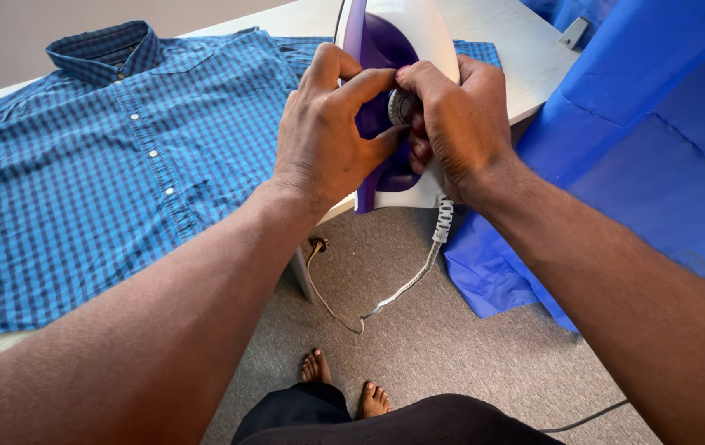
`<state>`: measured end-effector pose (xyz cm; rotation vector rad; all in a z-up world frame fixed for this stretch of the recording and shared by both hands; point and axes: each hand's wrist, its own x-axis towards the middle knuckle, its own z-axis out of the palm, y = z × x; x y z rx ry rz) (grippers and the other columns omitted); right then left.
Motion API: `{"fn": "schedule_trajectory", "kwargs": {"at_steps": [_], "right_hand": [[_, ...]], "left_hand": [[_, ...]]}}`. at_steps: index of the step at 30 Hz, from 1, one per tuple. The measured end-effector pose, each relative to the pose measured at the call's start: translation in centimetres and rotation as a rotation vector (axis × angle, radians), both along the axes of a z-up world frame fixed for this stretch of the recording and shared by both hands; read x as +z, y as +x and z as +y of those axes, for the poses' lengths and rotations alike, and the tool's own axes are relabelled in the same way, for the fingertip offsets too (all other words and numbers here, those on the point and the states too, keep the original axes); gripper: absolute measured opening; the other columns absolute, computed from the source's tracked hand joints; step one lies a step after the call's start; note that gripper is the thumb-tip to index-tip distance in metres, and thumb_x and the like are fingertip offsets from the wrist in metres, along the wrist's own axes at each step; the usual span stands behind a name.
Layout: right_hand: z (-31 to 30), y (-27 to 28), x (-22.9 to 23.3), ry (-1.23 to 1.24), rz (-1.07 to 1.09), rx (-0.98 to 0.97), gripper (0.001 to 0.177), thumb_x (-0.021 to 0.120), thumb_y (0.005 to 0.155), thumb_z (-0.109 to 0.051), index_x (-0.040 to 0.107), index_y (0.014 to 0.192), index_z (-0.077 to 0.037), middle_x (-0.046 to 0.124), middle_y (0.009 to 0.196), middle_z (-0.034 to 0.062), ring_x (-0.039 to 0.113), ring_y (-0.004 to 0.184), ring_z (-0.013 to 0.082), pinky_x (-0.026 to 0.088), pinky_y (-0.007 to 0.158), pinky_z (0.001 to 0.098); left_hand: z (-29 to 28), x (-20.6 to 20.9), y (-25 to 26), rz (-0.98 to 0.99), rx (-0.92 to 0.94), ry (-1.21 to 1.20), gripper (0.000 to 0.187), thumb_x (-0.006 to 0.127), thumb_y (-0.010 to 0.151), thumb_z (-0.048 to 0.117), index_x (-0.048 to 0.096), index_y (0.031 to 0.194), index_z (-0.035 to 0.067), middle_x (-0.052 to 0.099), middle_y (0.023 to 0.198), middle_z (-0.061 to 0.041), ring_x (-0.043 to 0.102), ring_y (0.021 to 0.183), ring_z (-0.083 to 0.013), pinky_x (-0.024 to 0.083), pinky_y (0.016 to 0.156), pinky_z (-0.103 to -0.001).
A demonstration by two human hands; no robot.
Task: The person irons a blue checkered shirt laid out on a table. They smooth the fabric, use a purple and white iron to press the front and sleeves, then fold the shirt and lift it.
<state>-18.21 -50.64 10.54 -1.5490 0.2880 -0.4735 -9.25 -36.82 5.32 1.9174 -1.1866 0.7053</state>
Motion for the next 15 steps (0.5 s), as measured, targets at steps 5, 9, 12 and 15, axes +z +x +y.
{"fn": "schedule_trajectory", "kwargs": {"at_steps": [5,9,12,15], "right_hand": [[-0.5,1.6,0.1,0.017,0.015,-0.007,0.02,0.065,0.092,-0.019,0.055,0.08,-0.006,0.048,0.057,0.0005,0.043,0.038,0.0107,0.039,0.032,0.0307],[-0.6,3.1,0.3,0.016,0.019,-0.009,0.019,0.064,0.092,-0.019,0.055,0.081,-0.006,0.048,0.058,0.0002,0.042,0.038,0.0107,0.038,0.032,0.0309],[-0.5,4.2,0.5,0.022,0.023,-0.021,0.018,0.064,0.091,-0.019,0.055,0.081,-0.006,0.048,0.057,0.0001,0.041,0.037,0.0108,0.038,0.032,0.0307],[-0.4,5.2,0.4,0.018,0.02,-0.042,0.018,0.063,0.091,-0.018,0.055,0.08,-0.007,0.048,0.057,0.0002,0.041,0.037,0.0106,0.037,0.032,0.0302]], "left_hand": [[-0.4,0.6,3.0,-0.051,-0.084,0.042,0.053,0.099,0.077,0.031,0.076,0.122,0.016,0.056,0.11,-0.005,0.062,0.104,-0.0231,0.053,0.092,-0.043],[-0.4,1.2,5.9,-0.083,-0.162,0.077,0.056,0.098,0.075,0.03,0.076,0.124,0.013,0.057,0.108,-0.006,0.062,0.103,-0.024,0.053,0.092,-0.044],[-0.5,1.6,7.9,-0.1,-0.198,0.109,0.055,0.099,0.076,0.031,0.077,0.124,0.013,0.056,0.107,-0.007,0.062,0.102,-0.0243,0.053,0.09,-0.044],[-0.6,2.0,9.4,-0.105,-0.234,0.127,0.054,0.099,0.078,0.031,0.077,0.124,0.013,0.056,0.107,-0.007,0.062,0.102,-0.0249,0.054,0.089,-0.043]]}}
